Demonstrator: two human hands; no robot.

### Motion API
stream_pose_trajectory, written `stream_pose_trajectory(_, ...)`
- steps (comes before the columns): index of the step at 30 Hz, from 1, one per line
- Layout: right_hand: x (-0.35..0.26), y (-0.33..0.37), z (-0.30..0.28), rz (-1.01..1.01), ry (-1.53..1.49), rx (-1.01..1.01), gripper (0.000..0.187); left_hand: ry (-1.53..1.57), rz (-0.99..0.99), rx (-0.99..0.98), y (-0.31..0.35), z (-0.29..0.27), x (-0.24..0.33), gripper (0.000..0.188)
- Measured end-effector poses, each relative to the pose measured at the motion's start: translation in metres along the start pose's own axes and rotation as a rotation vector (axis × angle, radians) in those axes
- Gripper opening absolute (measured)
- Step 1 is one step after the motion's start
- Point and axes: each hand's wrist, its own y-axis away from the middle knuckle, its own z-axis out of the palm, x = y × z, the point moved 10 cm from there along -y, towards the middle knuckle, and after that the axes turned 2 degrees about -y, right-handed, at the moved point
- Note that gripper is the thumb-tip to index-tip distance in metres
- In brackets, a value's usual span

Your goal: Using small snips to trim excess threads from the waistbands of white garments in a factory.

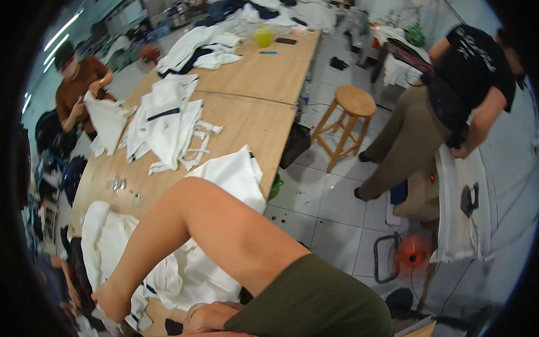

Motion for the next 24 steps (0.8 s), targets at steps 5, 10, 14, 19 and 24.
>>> stream_pose_trajectory(5,-0.004,0.026,-0.006,0.114,-0.134,0.103,0.013,0.111,0.082,0.09,0.032,-0.009,-0.005,0.079)
stream_pose_trajectory(10,-0.011,0.085,-0.003,0.307,-0.262,0.154,0.009,-0.503,0.685,0.229,0.089,-0.036,0.001,0.077)
stream_pose_trajectory(14,0.018,0.199,-0.007,0.748,-0.492,0.252,0.011,-0.615,0.789,0.075,0.103,-0.028,-0.005,0.04)
stream_pose_trajectory(19,-0.001,0.273,-0.012,1.04,-0.645,0.356,0.011,-0.585,0.414,-0.11,0.05,-0.034,-0.015,0.018)
stream_pose_trajectory(24,-0.031,0.304,-0.003,1.188,-0.694,0.419,0.007,-0.619,0.608,0.118,0.017,-0.05,0.027,0.01)
